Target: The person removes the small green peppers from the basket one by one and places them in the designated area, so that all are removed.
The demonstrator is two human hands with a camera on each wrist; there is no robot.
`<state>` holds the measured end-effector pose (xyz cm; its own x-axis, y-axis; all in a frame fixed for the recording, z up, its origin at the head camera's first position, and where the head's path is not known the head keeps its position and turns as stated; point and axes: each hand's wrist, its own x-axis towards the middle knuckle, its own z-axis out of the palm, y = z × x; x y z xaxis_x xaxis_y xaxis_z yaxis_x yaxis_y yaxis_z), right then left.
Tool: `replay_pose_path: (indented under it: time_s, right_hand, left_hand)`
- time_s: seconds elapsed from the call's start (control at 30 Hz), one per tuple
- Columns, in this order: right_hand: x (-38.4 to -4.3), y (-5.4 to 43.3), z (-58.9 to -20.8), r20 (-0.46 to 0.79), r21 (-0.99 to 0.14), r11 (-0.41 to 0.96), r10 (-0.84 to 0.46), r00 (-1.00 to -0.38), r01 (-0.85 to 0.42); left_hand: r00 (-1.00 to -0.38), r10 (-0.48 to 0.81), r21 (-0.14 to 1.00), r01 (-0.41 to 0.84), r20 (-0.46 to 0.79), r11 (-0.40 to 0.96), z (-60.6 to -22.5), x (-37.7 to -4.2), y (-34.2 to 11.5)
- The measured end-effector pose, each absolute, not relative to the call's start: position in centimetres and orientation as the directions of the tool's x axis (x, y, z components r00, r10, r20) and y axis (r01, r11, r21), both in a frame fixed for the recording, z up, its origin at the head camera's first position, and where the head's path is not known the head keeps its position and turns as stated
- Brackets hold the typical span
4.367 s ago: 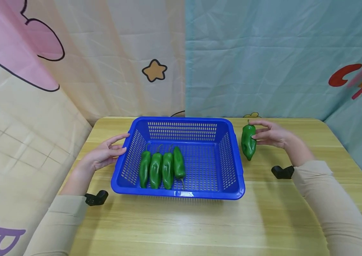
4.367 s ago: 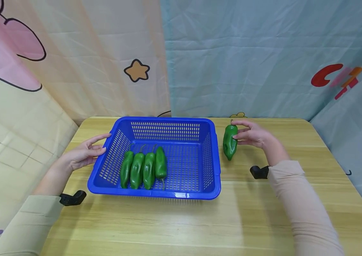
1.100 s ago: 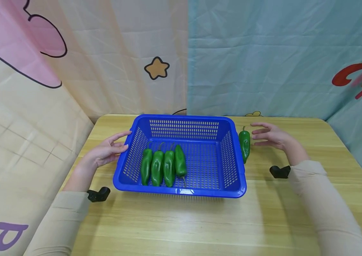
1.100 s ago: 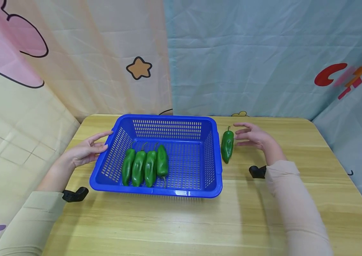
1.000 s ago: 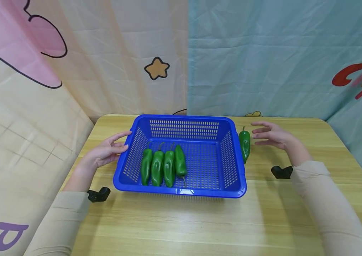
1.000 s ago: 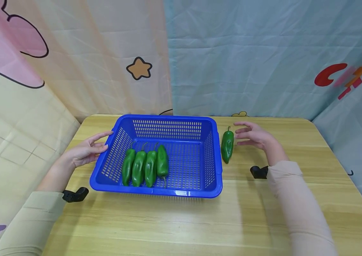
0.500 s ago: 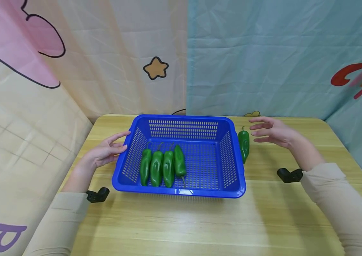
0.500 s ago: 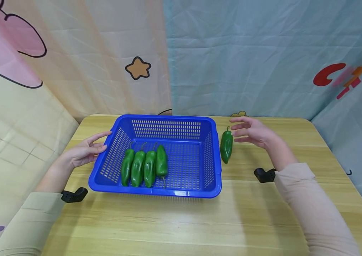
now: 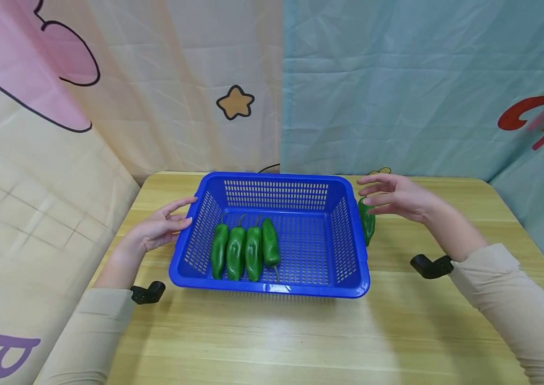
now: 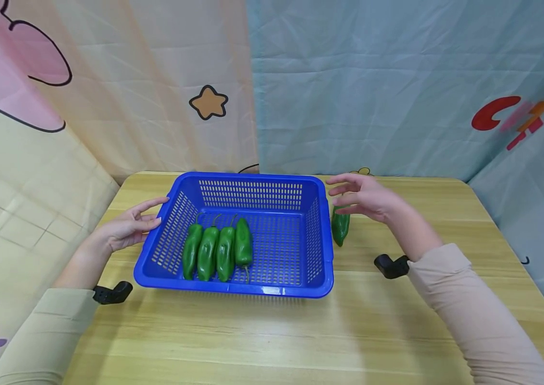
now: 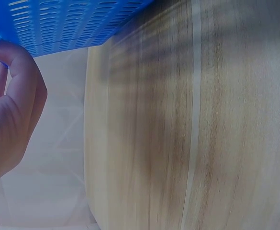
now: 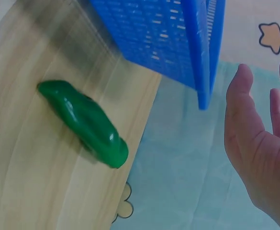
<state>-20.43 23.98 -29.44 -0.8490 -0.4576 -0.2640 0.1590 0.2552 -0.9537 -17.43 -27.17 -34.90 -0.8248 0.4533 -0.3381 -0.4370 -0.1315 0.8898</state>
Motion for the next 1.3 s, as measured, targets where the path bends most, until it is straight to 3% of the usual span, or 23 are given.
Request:
replay_pose_path:
  time_s: [1.3]
  right_hand:
    - [-21.2, 13.8, -29.4, -0.307, -0.947, 0.264, -0.583, -0.752, 0.183]
  left_hand:
    - [-0.82, 0.467, 0.873, -0.454, -0.33, -0.18, -35.2, -17.5, -27.2]
